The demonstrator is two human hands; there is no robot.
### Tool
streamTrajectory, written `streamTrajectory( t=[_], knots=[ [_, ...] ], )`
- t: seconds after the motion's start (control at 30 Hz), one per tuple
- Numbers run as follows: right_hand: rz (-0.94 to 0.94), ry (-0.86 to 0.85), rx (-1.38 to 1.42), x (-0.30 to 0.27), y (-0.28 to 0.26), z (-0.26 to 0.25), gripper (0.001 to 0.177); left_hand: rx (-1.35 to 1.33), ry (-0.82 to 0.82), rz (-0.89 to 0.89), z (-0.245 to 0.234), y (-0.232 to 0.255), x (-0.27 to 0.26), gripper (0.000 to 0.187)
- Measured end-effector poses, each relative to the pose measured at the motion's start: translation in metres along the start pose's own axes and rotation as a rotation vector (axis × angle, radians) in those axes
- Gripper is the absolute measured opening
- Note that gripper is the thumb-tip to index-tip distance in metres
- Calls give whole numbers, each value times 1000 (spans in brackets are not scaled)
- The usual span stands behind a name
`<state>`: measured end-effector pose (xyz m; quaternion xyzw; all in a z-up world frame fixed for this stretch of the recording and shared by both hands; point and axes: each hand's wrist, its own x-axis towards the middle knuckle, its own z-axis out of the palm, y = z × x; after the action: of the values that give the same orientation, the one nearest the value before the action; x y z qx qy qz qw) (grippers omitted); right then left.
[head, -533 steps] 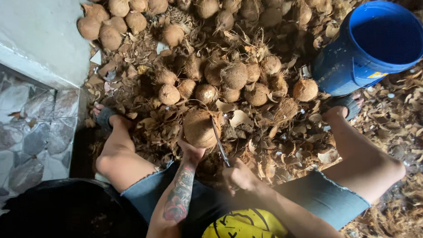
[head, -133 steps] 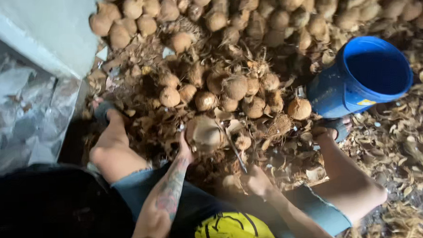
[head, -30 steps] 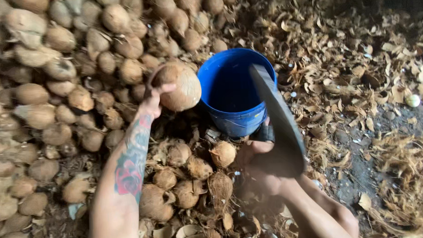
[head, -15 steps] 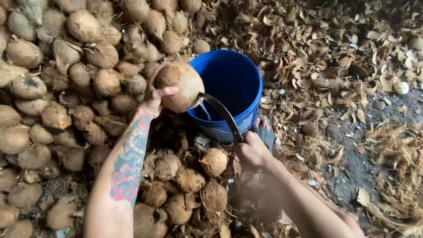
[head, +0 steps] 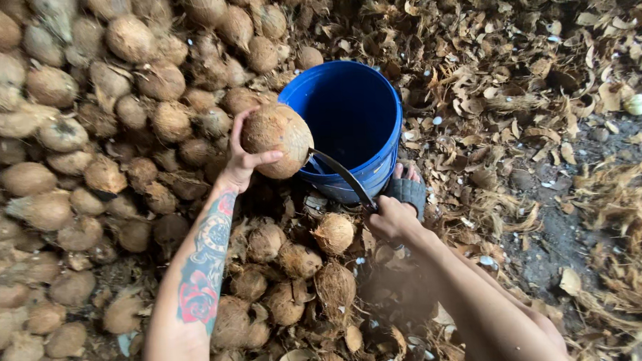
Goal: The person sits on the ground and uses a curved knife to peel the husk off coconuts. They hold each coconut in one hand and scrape away the fibrous outer layer with the knife, then place the peeled coconut into a black bucket.
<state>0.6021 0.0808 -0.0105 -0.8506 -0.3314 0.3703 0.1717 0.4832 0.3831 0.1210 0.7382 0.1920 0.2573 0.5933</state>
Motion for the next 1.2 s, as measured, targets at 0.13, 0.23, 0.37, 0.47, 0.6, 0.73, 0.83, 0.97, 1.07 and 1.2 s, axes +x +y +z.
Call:
streamTrajectory(
  t=[0.13, 0.23, 0.37, 0.47, 0.6, 0.73, 0.83, 0.97, 1.07, 1.2],
  knots=[
    [-69, 77, 125, -26, -18, -16, 45, 3, 63, -63, -6, 2, -2, 96],
    [-176, 97, 204, -21, -15, 5, 40, 54, 107, -69, -13, 5, -8, 91],
    [-232, 126, 240, -9, -6, 29, 37, 155, 106, -123, -13, 9, -13, 98],
    [-187, 115, 268, -9, -11, 24, 37, 242, 134, -119, 0, 11, -9, 97],
    [-185, 121, 290, -6, -15, 25, 40, 247, 131, -131, 7, 20, -2, 100],
    [-172, 109, 338, -5, -12, 30, 41, 307, 117, -124, 13, 28, -3, 95],
    [-175, 101, 322, -3, -11, 28, 44, 320, 102, -143, 15, 36, -3, 96],
    [-160, 94, 308, -8, -14, 21, 47, 311, 56, -187, 18, 40, -4, 98],
    [-153, 79, 312, -15, -17, 20, 47, 333, 82, -203, 24, 42, -8, 98],
    [-159, 66, 303, -13, -10, 19, 47, 409, 100, -184, 25, 37, -5, 98]
  ],
)
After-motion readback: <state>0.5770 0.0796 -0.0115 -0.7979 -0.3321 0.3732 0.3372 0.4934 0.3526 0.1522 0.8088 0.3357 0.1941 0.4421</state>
